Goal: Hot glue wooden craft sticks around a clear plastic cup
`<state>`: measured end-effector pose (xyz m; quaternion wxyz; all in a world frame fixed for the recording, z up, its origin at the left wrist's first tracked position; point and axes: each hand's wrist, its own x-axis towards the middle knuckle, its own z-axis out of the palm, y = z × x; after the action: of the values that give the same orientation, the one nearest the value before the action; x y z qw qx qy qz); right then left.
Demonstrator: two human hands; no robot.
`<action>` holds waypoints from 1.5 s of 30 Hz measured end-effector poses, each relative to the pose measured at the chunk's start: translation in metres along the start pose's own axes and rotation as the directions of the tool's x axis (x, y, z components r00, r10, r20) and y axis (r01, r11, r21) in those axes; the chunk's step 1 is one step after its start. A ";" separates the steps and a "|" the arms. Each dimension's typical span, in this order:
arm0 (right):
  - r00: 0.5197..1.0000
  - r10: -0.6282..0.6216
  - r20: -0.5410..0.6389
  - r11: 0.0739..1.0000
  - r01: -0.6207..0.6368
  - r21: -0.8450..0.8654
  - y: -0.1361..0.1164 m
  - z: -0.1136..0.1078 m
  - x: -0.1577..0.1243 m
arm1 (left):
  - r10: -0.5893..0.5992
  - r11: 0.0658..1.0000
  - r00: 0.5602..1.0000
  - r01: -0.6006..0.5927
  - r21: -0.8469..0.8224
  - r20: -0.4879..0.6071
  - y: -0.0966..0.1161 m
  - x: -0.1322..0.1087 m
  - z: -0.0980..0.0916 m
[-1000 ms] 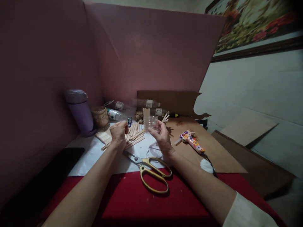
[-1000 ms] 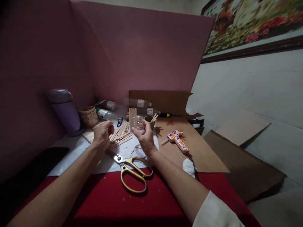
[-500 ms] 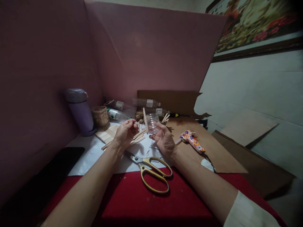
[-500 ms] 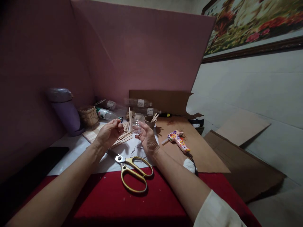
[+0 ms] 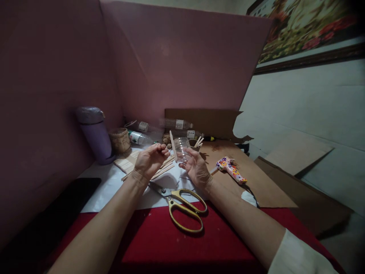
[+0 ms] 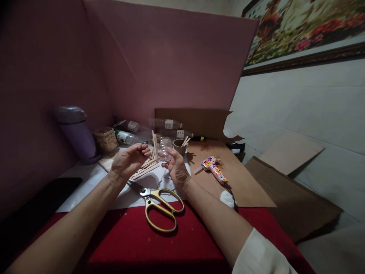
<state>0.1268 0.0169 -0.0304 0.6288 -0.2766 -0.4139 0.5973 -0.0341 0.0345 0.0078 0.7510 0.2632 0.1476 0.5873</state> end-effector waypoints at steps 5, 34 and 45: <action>1.000 0.005 -0.002 1.000 -0.005 0.006 -0.001 0.003 -0.002 | 0.005 1.000 1.000 -0.004 0.025 -0.024 -0.001 -0.004 0.005; 0.999 -0.049 0.007 0.999 0.049 -0.009 -0.001 0.001 0.001 | -0.032 0.993 0.992 0.045 0.113 -0.122 -0.004 0.000 -0.001; 1.000 0.004 0.029 0.997 -0.006 0.076 0.000 0.000 0.002 | 0.108 0.930 0.978 -0.036 0.366 -0.177 -0.012 0.005 -0.005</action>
<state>0.1263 0.0190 -0.0299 0.6315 -0.2451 -0.3992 0.6179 -0.0263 0.0382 -0.0026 0.6496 0.3435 0.3156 0.6003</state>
